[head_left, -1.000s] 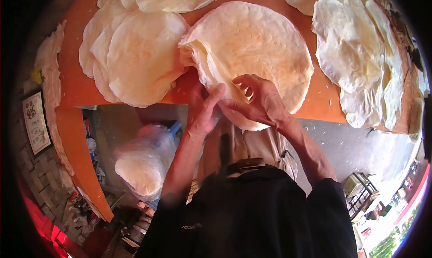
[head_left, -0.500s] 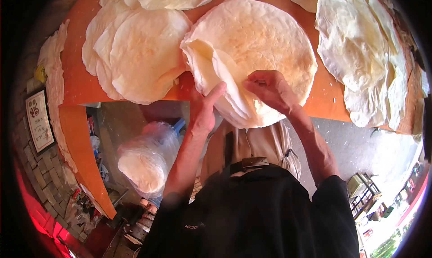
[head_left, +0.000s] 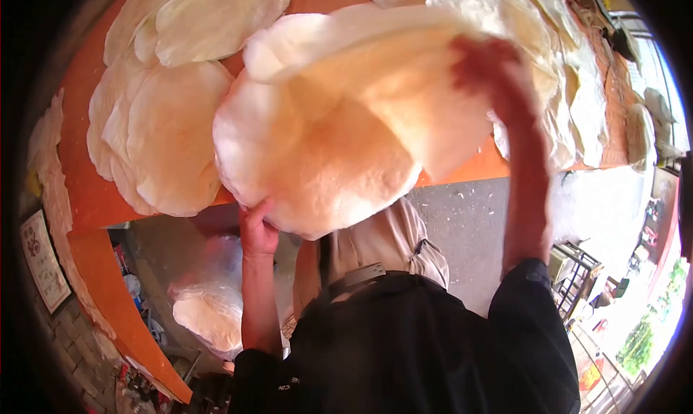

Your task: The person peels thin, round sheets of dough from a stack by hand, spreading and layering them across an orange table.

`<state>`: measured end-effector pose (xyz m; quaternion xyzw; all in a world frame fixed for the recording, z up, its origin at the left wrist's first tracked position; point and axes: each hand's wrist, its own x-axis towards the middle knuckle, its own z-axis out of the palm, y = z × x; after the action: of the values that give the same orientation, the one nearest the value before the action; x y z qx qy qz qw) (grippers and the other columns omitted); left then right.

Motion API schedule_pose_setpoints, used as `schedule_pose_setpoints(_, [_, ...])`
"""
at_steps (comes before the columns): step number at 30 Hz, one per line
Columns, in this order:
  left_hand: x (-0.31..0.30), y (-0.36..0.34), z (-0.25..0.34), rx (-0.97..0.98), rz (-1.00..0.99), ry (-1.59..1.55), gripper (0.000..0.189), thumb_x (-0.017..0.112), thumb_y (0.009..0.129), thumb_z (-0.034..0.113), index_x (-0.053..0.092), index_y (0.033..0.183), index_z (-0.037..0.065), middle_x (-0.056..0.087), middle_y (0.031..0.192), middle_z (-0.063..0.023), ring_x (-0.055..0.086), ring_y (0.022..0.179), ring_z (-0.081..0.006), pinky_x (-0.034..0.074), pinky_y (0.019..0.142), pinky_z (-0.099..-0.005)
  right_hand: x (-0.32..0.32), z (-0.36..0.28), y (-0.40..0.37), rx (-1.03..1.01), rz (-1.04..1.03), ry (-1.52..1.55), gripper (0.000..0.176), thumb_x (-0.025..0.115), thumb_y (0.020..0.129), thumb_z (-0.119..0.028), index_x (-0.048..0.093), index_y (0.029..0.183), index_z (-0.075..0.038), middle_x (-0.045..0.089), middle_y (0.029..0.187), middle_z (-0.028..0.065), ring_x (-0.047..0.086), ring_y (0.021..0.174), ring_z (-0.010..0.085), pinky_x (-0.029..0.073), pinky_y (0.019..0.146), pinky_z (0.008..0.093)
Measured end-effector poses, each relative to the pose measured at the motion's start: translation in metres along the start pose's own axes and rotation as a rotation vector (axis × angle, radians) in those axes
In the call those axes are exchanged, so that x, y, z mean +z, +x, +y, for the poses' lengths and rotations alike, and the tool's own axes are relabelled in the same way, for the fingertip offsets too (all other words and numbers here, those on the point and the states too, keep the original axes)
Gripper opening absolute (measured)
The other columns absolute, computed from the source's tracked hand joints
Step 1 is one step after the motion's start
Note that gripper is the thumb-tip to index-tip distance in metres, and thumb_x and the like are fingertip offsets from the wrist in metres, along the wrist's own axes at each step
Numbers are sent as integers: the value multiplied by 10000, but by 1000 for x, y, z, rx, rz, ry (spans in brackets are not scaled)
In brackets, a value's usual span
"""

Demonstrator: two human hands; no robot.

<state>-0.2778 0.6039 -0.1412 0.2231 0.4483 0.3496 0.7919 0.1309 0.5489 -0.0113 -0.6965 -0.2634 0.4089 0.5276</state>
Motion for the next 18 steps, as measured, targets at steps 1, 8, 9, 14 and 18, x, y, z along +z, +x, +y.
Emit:
schedule_pose_setpoints(1, [-3, 2, 1, -23, -9, 20, 614, 627, 764, -19, 415, 1335, 61, 526, 1261, -69, 512, 1156, -228, 429, 983, -382, -18, -17, 0, -18, 118, 67, 255, 651, 855, -213, 655, 957, 21, 657, 767, 87, 630, 617, 144, 510, 559, 262])
schedule_pose_setpoints(8, [-22, 18, -8, -65, -24, 72, 593, 610, 763, 8, 437, 1327, 70, 525, 1273, -71, 504, 1173, -242, 411, 1008, -398, -151, -58, 6, -10, 449, 63, 285, 478, 932, -209, 635, 1076, -20, 667, 961, 70, 635, 817, 138, 513, 767, 264])
schedule_pose_setpoints(9, [-26, 20, -9, -74, -12, 76, 590, 609, 761, 10, 439, 1324, 67, 527, 1269, -73, 508, 1168, -243, 415, 1003, -399, -157, -61, 4, -100, 403, -35, 285, 505, 915, -214, 641, 1057, -7, 672, 939, 68, 642, 794, 131, 517, 723, 265])
schedule_pose_setpoints(14, [-35, 27, -14, -103, 44, 105, 593, 616, 750, 18, 442, 1316, 53, 535, 1249, -80, 525, 1143, -251, 439, 972, -405, -160, -76, 32, -196, 265, -198, 289, 540, 905, -217, 640, 1073, -4, 675, 939, 58, 647, 804, 125, 518, 711, 261])
schedule_pose_setpoints(18, [-23, 26, -15, -123, 87, 109, 603, 627, 734, 15, 450, 1308, 66, 540, 1232, -75, 537, 1117, -250, 460, 942, -396, -199, -85, 56, -136, 239, -63, 293, 546, 912, -215, 632, 1107, -14, 674, 962, 52, 646, 837, 125, 515, 743, 256])
